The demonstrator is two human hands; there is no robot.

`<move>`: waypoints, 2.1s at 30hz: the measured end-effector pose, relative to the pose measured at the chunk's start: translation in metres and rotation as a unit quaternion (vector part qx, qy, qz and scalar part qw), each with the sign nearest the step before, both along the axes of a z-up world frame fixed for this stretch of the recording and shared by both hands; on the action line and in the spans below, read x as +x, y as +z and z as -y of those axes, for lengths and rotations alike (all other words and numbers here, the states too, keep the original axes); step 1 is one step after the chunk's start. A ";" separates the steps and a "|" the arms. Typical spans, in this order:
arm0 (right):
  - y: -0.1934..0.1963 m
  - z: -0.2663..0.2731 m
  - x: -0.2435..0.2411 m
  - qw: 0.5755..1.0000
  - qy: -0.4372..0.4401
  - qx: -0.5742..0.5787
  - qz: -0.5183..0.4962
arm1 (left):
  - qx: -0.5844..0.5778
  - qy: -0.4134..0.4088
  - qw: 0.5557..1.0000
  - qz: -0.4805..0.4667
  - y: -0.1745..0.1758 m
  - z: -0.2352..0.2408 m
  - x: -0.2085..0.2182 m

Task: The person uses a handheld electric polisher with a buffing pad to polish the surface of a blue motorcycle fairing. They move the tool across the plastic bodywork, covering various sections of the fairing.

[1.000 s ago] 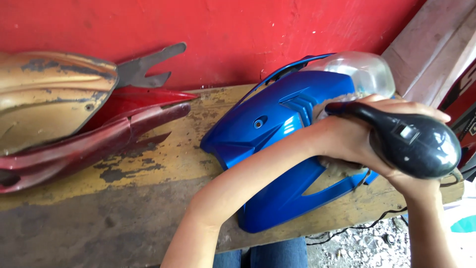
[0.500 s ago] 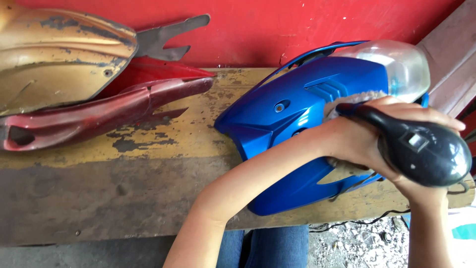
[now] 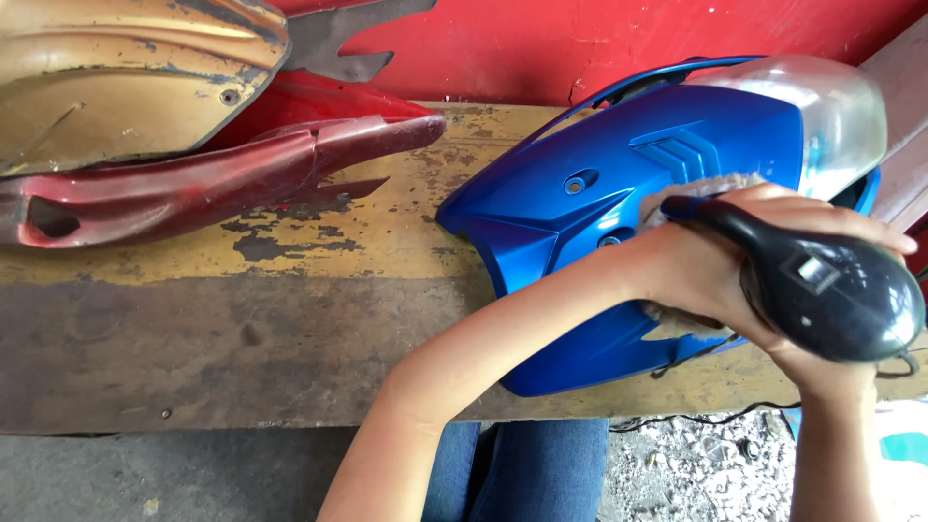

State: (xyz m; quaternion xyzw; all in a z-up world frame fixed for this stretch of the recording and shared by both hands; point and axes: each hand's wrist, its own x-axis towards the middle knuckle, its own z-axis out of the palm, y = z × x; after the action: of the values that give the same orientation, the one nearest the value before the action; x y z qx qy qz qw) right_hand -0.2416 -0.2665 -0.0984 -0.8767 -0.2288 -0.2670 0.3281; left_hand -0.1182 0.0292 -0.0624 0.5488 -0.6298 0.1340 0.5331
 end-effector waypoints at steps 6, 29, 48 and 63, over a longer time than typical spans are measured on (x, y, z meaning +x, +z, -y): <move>-0.012 -0.002 0.001 0.999 -0.020 -0.033 0.009 | -0.008 0.003 1.000 -0.029 -0.020 -0.004 -0.023; -0.040 -0.100 0.016 0.973 -0.071 -0.153 0.159 | -0.017 0.058 0.998 -0.008 -0.024 -0.045 -0.046; -0.091 -0.072 0.017 0.981 -0.089 -0.139 0.097 | -0.009 0.069 0.998 -0.003 -0.047 -0.056 -0.070; -0.113 -0.070 0.013 0.841 -0.294 -0.454 -0.017 | 0.045 0.100 0.993 -0.041 -0.041 -0.062 -0.092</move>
State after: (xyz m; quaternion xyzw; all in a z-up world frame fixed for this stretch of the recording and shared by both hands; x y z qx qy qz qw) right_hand -0.2284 -0.1961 -0.2110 -0.9582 -0.0505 -0.2020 -0.1962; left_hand -0.2102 0.0916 -0.1032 0.6374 -0.5552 0.1354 0.5169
